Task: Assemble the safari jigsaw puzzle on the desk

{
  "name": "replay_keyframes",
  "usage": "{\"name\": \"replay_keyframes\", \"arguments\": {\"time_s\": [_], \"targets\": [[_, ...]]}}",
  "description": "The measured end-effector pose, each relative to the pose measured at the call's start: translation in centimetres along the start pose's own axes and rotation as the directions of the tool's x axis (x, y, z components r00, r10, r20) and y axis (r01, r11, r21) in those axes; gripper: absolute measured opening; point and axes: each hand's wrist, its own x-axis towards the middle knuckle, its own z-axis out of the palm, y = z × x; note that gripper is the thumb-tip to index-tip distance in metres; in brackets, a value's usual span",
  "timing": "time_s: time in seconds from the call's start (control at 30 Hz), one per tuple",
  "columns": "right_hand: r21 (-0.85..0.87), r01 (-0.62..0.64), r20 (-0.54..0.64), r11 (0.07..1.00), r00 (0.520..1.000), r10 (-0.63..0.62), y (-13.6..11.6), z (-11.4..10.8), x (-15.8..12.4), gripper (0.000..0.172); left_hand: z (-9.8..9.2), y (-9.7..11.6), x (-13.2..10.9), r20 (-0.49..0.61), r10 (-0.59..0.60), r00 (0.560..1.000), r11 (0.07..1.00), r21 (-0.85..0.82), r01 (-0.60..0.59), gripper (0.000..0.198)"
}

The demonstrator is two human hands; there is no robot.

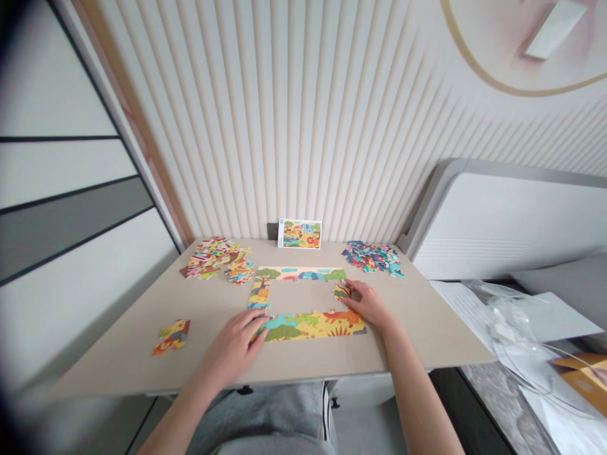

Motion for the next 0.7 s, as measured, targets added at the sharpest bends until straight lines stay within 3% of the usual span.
{"name": "replay_keyframes", "arguments": {"time_s": [0.23,0.7], "targets": [[-0.017,-0.036,-0.020,0.999,0.999,0.035,0.9,0.2,0.1,0.063,0.0,0.0,0.1,-0.009,0.013,1.000,1.000,0.002,-0.013,0.028],[-0.029,-0.008,-0.044,1.000,0.999,0.007,1.1,0.5,0.6,0.055,-0.1,0.1,0.1,0.018,0.006,1.000,1.000,0.012,-0.006,0.028]]}}
